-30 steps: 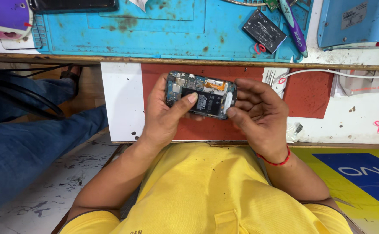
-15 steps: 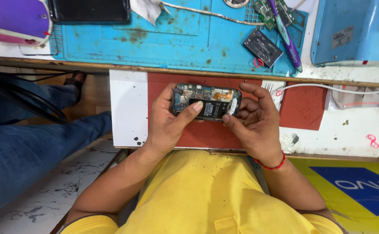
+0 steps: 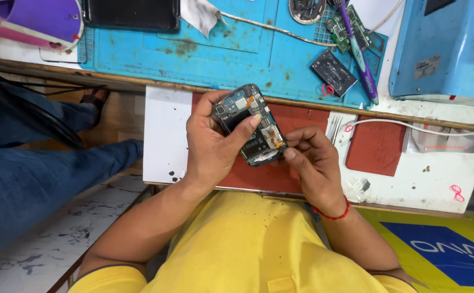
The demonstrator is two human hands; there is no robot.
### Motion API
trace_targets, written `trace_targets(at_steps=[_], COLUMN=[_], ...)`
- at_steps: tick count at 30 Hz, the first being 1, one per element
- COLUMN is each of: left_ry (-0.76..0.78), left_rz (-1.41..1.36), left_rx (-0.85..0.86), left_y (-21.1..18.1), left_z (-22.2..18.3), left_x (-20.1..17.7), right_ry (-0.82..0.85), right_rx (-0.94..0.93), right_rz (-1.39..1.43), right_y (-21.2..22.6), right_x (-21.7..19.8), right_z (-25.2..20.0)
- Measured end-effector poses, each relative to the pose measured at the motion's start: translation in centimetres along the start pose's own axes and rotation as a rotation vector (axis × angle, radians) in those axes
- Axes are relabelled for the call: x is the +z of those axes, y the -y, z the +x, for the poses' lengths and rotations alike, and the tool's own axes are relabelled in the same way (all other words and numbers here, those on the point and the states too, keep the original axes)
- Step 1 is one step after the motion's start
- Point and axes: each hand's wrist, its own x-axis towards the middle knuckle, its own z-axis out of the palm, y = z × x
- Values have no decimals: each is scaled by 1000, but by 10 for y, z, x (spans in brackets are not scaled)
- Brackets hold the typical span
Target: The person is repairing a disassembled mobile phone on a workbench. They use a white plastic tool to manipulate internal components and ribbon cables, then use a purple pen-like tool to work on the motherboard. The person handles the phone's battery and casing during the process.
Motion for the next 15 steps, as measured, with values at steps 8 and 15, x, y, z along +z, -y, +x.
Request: trace_targets(at_steps=[8, 15], left_ry=[90, 283], left_rz=[3, -61], left_rx=[-24, -100], left_y=[10, 12], left_z=[-5, -13], left_x=[1, -5], right_ry=[19, 22], right_rx=[12, 25], right_rz=[-47, -56], right_y=[2, -2], right_x=[2, -8], right_z=[7, 7])
